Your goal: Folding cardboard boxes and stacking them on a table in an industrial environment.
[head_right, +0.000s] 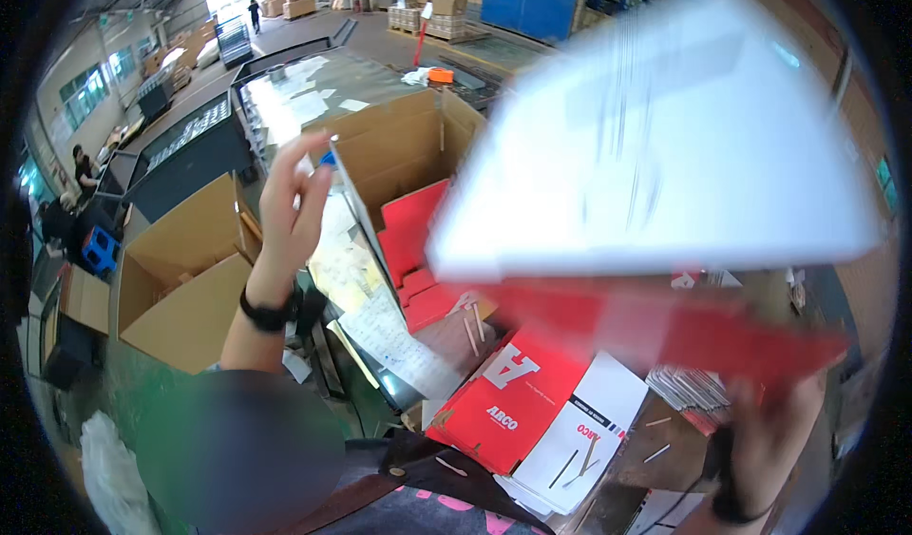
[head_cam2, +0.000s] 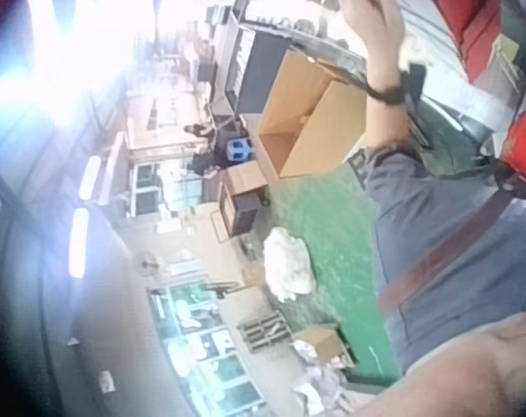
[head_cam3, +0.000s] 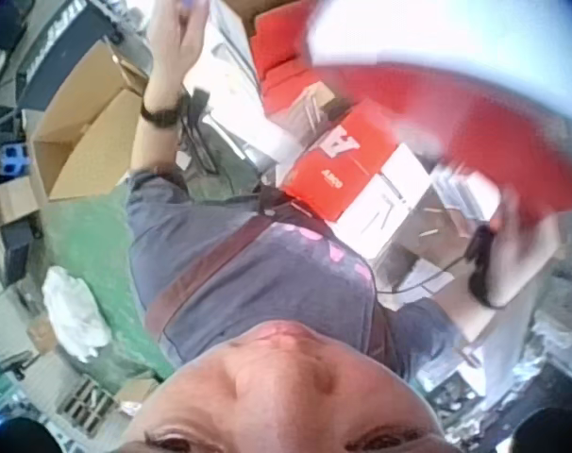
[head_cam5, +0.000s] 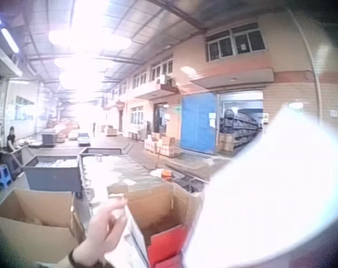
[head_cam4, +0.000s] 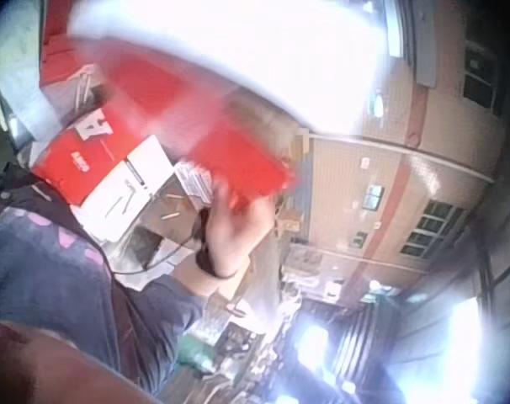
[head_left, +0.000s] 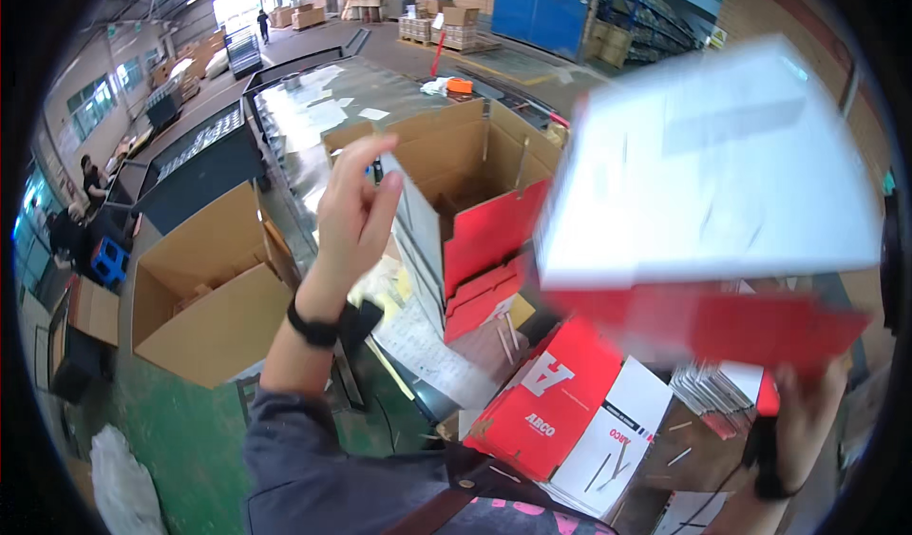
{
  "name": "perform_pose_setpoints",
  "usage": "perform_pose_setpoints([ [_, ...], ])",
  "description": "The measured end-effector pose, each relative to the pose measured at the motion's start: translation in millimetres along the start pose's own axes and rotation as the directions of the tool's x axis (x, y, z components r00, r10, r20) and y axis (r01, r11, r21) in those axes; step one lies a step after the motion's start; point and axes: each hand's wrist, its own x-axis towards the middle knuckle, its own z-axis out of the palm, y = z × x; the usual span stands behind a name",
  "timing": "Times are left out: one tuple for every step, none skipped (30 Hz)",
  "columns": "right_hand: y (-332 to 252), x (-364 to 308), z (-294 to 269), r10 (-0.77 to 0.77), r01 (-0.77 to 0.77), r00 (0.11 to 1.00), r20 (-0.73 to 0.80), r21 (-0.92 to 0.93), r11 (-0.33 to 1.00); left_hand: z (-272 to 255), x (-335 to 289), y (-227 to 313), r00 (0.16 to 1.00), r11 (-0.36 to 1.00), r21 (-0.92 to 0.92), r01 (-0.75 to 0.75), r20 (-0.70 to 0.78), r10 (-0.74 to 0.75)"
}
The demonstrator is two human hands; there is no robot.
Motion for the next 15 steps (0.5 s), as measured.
perform_pose_setpoints([
  [6.9, 23.7, 9.3, 0.04, -0.044, 0.998, -0.054, -0.068, 0.997, -2.5, 12.5, -9.2, 0.998, 0.999, 0.04, -0.026, 0.067, 0.023],
  [1.2, 57.9, 42.9, -0.056, 0.061, 0.998, -0.043, 0.135, 0.989, -3.4, 13.0, -21.6, 0.998, 0.998, 0.053, -0.024, 0.055, 0.021],
  [3.6, 85.3, 73.1, 0.03, -0.03, 1.0, -0.002, 0.166, 0.986, -3.0, 11.8, -39.4, 0.993, 0.996, 0.073, -0.051, 0.11, 0.043],
  [-9.1, 110.2, 104.3, -0.162, 0.137, 0.982, 0.096, 0.228, 0.964, -3.9, 10.5, -54.8, 0.984, 0.993, 0.092, -0.08, 0.166, 0.064],
  [-4.1, 134.5, 121.8, -0.324, 0.268, 0.935, 0.143, 0.312, 0.911, 5.2, 7.3, -61.9, 0.99, 0.991, 0.094, -0.091, 0.116, 0.08],
  [-3.5, 147.2, 142.9, -0.359, 0.275, 0.915, 0.186, 0.366, 0.889, 6.2, -5.2, -68.6, 0.994, 0.987, 0.133, -0.091, 0.074, 0.082],
  [-1.4, 158.0, 147.8, -0.363, 0.275, 0.892, 0.271, 0.313, 0.909, 19.4, -10.2, -74.1, 0.995, 0.996, -0.031, -0.084, -0.049, 0.083],
  [1.9, 168.7, 146.1, -0.353, 0.273, 0.864, 0.358, 0.256, 0.927, 28.1, -11.0, -76.7, 0.994, 0.995, 0.024, -0.096, -0.052, 0.098],
  [5.1, 177.9, 142.0, -0.374, 0.291, 0.855, 0.359, 0.263, 0.92, 29.6, -12.2, -71.4, 0.992, 0.993, 0.006, -0.121, -0.043, 0.122],
  [10.4, 186.3, 139.1, -0.33, 0.253, 0.85, 0.411, 0.23, 0.94, 30.5, -15.2, -66.7, 0.99, 0.99, -0.01, -0.139, -0.032, 0.138],
  [11.2, 195.0, 139.6, -0.284, 0.217, 0.842, 0.46, 0.193, 0.957, 29.8, -15.4, -61.6, 0.99, 0.99, -0.016, -0.141, -0.027, 0.141],
  [7.5, 200.1, 143.1, -0.29, 0.224, 0.835, 0.467, 0.193, 0.955, 30.2, -18.2, -58.8, 0.99, 0.99, -0.032, -0.141, -0.015, 0.14],
  [2.0, 206.9, 144.0, -0.336, 0.326, 0.829, 0.447, 0.102, 0.94, 30.6, -19.7, -58.6, 0.997, 0.994, -0.084, -0.076, -0.014, 0.075],
  [-3.9, 213.9, 143.1, -0.384, 0.421, 0.819, 0.427, 0.009, 0.907, 30.8, -15.5, -60.0, 0.997, 0.994, -0.081, -0.074, -0.021, 0.073],
  [-18.4, 212.7, 147.1, -0.404, 0.446, 0.809, 0.426, 0.002, 0.895, 31.4, -13.6, -60.0, 0.994, 0.993, -0.069, -0.101, -0.044, 0.098],
])
